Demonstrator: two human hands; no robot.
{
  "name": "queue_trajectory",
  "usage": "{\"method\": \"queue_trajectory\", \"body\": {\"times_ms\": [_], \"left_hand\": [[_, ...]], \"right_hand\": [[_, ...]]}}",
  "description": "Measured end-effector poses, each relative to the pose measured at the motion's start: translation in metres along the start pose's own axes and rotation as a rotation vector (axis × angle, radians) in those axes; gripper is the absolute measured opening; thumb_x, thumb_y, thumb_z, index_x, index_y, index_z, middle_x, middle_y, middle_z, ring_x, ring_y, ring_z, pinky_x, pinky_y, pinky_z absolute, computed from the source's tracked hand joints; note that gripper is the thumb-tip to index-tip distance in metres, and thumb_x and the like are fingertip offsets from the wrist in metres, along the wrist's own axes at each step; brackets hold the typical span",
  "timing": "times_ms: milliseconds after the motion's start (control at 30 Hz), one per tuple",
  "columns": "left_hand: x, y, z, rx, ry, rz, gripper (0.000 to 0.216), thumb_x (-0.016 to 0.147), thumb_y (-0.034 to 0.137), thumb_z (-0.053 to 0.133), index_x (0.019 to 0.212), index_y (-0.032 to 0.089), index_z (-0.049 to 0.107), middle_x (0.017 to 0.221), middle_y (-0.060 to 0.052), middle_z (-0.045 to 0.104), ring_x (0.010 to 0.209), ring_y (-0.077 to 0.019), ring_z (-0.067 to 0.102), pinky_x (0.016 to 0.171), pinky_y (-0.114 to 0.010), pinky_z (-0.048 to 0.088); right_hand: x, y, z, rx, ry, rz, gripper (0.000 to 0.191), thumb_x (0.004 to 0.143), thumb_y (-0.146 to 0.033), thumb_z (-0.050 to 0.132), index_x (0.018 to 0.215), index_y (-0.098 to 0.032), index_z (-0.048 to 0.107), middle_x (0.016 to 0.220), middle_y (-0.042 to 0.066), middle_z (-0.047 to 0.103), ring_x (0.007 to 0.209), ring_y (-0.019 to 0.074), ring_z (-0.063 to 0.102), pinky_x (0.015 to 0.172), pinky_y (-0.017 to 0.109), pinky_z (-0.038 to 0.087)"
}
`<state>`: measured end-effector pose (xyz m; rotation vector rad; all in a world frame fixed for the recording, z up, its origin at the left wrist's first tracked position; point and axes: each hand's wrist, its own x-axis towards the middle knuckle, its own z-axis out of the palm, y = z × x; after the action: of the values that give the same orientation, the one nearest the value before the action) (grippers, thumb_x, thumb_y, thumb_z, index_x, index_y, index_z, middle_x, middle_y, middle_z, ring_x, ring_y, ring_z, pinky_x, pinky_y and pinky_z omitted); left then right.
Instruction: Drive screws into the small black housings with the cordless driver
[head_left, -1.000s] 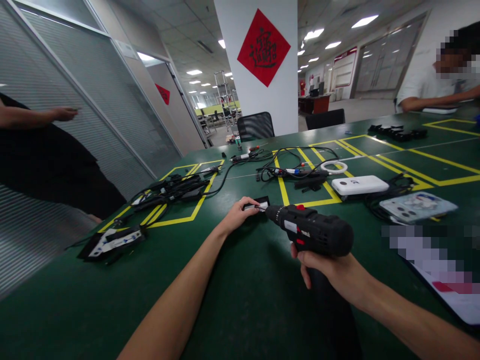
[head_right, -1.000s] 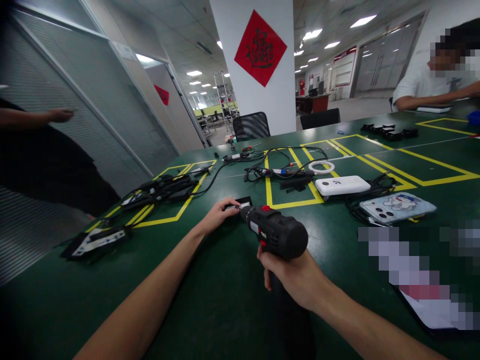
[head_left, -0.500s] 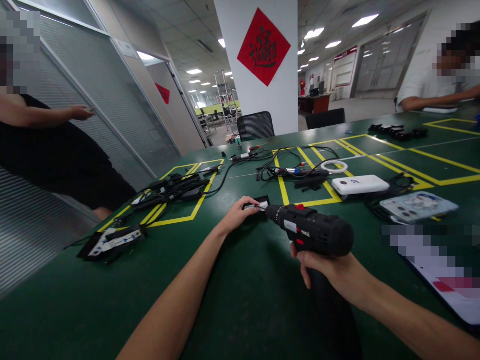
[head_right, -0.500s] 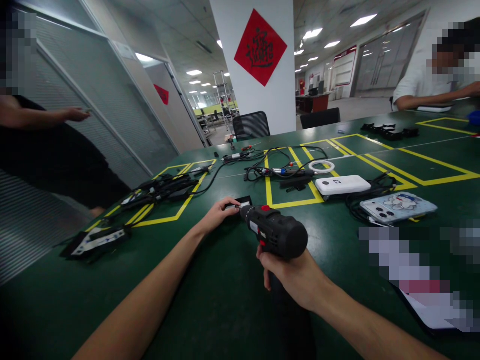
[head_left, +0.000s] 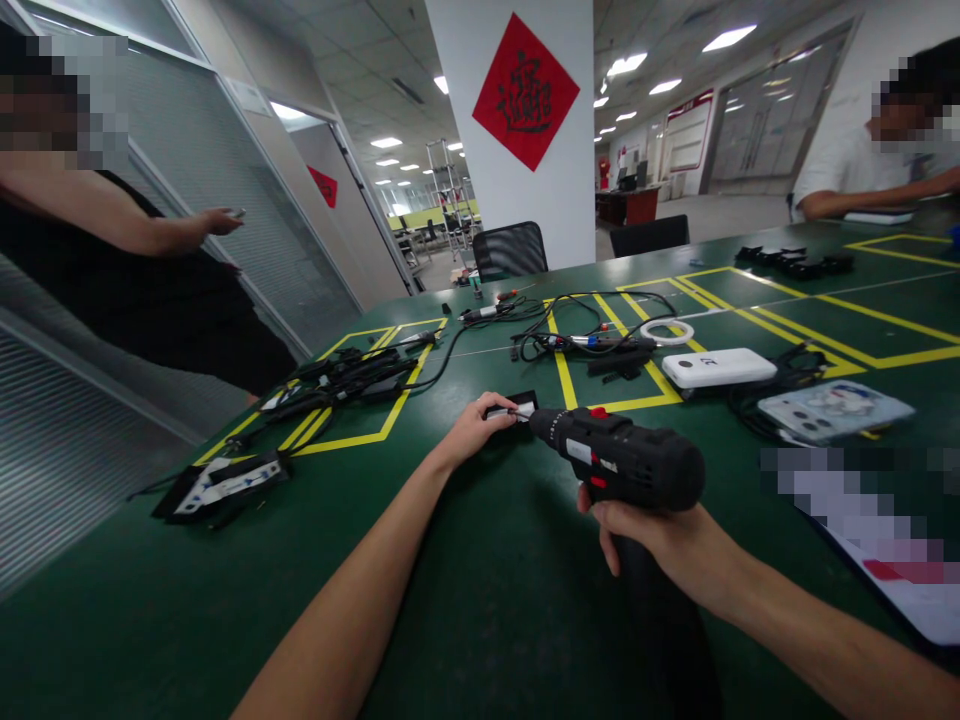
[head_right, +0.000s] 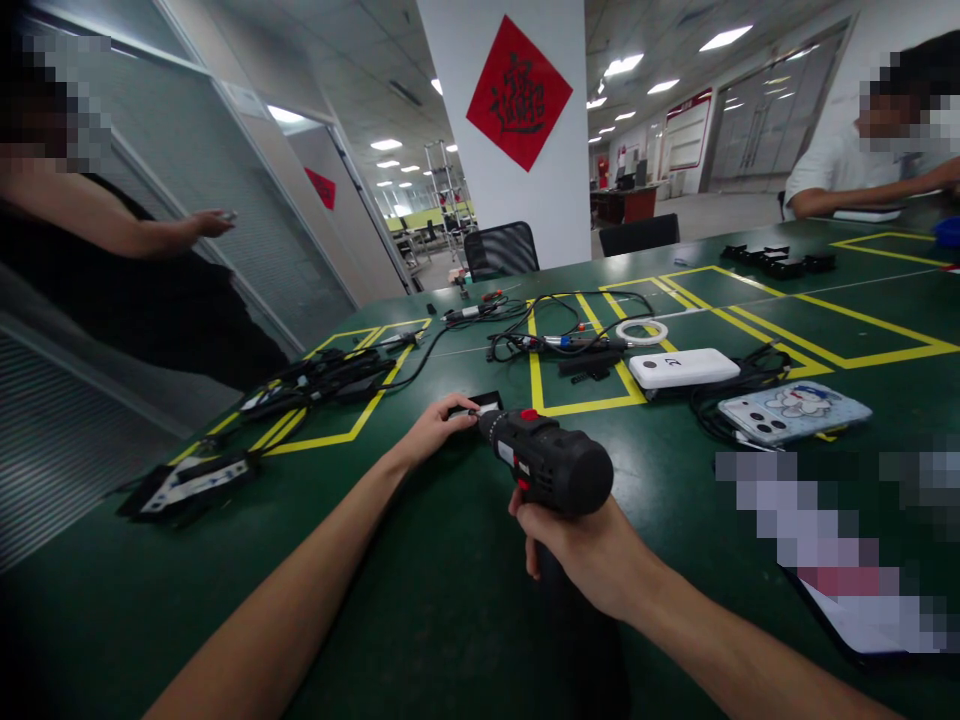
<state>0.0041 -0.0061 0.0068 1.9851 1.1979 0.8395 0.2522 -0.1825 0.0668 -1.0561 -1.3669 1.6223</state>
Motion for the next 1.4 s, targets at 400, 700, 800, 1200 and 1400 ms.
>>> {"method": "queue_trajectory", "body": {"times_ms": [400,700,800,1200,1400], "left_hand": [[-0.0011,0.0057,-0.0002,0.032,-0.001,-0.02,0.03,0.073,0.037,0.06,0.097,0.02,0.063,0.101,-0.004,0.06,0.098,-0.022,0.054,0.088,-0.035,0.04],[-0.0007,-0.0006,-0.0025,-0.011,-0.014,0.003,0.031,0.07,0.021,0.049,0.098,0.02,0.062,0.101,-0.003,0.059,0.099,-0.0216,0.052,0.085,-0.033,0.041],[-0.0003,-0.0023,-0.0021,-0.024,-0.007,-0.016,0.035,0.067,0.018,0.045,0.097,0.019,0.063,0.099,-0.003,0.058,0.096,-0.0213,0.052,0.082,-0.032,0.042],[-0.0003,-0.0019,-0.0032,-0.028,-0.022,0.007,0.031,0.069,0.019,0.049,0.098,0.02,0.062,0.1,-0.003,0.058,0.099,-0.0221,0.052,0.088,-0.035,0.04],[-0.0001,-0.0008,-0.0007,0.018,-0.006,0.033,0.029,0.072,0.034,0.06,0.098,0.02,0.062,0.101,-0.004,0.059,0.098,-0.0219,0.053,0.089,-0.035,0.04]], "right_hand": [[0.0019,-0.0024,0.0003,0.0,0.014,0.021,0.007,0.079,-0.023,0.055,0.082,-0.017,0.056,0.064,-0.004,0.059,0.049,0.0098,0.055,0.056,0.026,0.044],[0.0014,-0.0028,0.0007,0.008,0.011,0.025,0.008,0.08,-0.02,0.053,0.087,-0.017,0.056,0.063,-0.005,0.057,0.048,0.0094,0.055,0.054,0.025,0.045],[0.002,-0.0007,0.0008,0.036,0.011,-0.006,0.012,0.079,-0.021,0.054,0.09,-0.018,0.056,0.08,-0.002,0.06,0.048,0.008,0.055,0.054,0.026,0.046],[0.0016,-0.0001,0.0003,0.052,0.008,0.002,0.013,0.08,-0.021,0.054,0.092,-0.017,0.056,0.087,0.001,0.061,0.049,0.0079,0.056,0.055,0.027,0.045],[0.0013,0.0007,0.0009,0.064,0.005,0.002,0.018,0.08,-0.021,0.055,0.098,-0.019,0.055,0.094,0.002,0.063,0.05,0.0083,0.056,0.056,0.027,0.045]]}}
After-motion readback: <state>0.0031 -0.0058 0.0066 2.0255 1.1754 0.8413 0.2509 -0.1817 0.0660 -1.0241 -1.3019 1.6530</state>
